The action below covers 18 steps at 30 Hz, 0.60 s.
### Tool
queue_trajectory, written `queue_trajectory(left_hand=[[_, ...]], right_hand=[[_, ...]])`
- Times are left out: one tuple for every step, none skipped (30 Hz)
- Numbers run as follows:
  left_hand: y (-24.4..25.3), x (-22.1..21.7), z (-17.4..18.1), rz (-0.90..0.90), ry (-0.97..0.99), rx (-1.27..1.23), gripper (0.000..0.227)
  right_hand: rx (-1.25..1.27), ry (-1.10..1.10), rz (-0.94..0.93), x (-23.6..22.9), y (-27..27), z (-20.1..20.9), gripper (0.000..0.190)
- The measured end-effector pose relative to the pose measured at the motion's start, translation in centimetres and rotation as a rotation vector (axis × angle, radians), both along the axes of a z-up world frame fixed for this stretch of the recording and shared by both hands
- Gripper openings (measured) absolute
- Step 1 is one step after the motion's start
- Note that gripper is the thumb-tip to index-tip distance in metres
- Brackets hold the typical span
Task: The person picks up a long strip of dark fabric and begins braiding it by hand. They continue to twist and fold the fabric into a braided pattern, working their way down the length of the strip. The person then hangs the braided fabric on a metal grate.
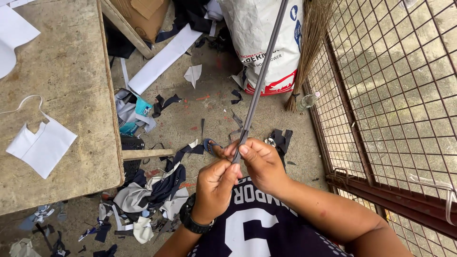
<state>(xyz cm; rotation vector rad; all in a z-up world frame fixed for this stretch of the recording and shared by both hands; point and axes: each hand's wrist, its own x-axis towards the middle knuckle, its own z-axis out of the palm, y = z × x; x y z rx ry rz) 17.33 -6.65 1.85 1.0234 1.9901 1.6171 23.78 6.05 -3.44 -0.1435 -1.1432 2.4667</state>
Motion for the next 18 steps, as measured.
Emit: queue_trajectory(left_hand=[[-0.4,0.3,-0.1,-0.008,-0.012,-0.016,0.034],[-0.6,0.4,-0.2,-0.008,-0.012,-0.017,0.034],[-0.8,0.5,-0.4,-0.003,0.001,-0.031,0.034],[-1.0,0.6,-0.5,0.003,0.014,-0.045,0.034],[-0.9,0.6,-0.3,0.002,0.017,-0.043,0.034],[-0.8,0.6,-0.2,0.003,0.014,-0.032,0.034],[-0.7,0.6,-0.1,0.004,0.01,-0.02,0.034],[-0.5,0.5,-0.2,0.002,0.012,-0.017,0.034],[-0.4,0.6,-0.3,0.003,0.008,-0.011,0.034],[-0.3,0.6,-0.4,0.005,0.003,-0.004,0.035],[-0.2,0.5,-0.5,0.008,0.004,-0.007,0.035],[-0.2,0.5,-0.5,0.01,-0.034,-0.013,0.036],[0.0,0.3,-0.6,0.012,-0.07,-0.018,0.037],[0.3,0.0,-0.7,0.015,-0.067,-0.018,0.037],[0.6,-0.3,-0.9,-0.003,-0.096,-0.031,0.035],[0.8,-0.5,-1.1,-0.021,-0.124,-0.044,0.034],[1.4,-0.7,-0.9,-0.018,-0.124,-0.045,0.034],[1.9,-0.9,-0.7,-0.032,-0.13,-0.059,0.034]], right_hand=[[0.025,-0.023,0.002,0.5,-0.3,-0.1,0.028],[0.024,-0.023,0.002,0.6,-0.5,0.0,0.028],[0.035,-0.018,-0.007,0.8,-0.8,0.0,0.026],[0.046,-0.014,-0.016,0.9,-1.0,0.1,0.025],[0.049,-0.011,-0.017,0.8,-0.6,0.4,0.025],[0.109,-0.032,-0.009,0.7,-0.3,0.8,0.026],[0.17,-0.054,-0.002,0.6,0.1,1.2,0.026],[0.173,-0.052,-0.004,0.3,0.7,1.0,0.026],[0.234,-0.139,-0.051,0.1,1.1,0.8,0.022],[0.293,-0.227,-0.097,-0.1,1.5,0.5,0.019],[0.291,-0.226,-0.093,-0.3,1.8,0.6,0.019],[0.264,-0.217,-0.111,-0.5,2.0,0.7,0.018],[0.238,-0.207,-0.129,-0.7,2.3,0.9,0.017],[0.237,-0.204,-0.126,-0.9,2.5,1.0,0.017],[0.261,-0.225,-0.151,-0.8,2.6,1.0,0.016],[0.284,-0.246,-0.177,-0.8,2.7,1.1,0.016],[0.283,-0.245,-0.174,-0.7,2.8,1.0,0.016],[0.262,-0.245,-0.187,-0.7,2.9,0.9,0.017]])
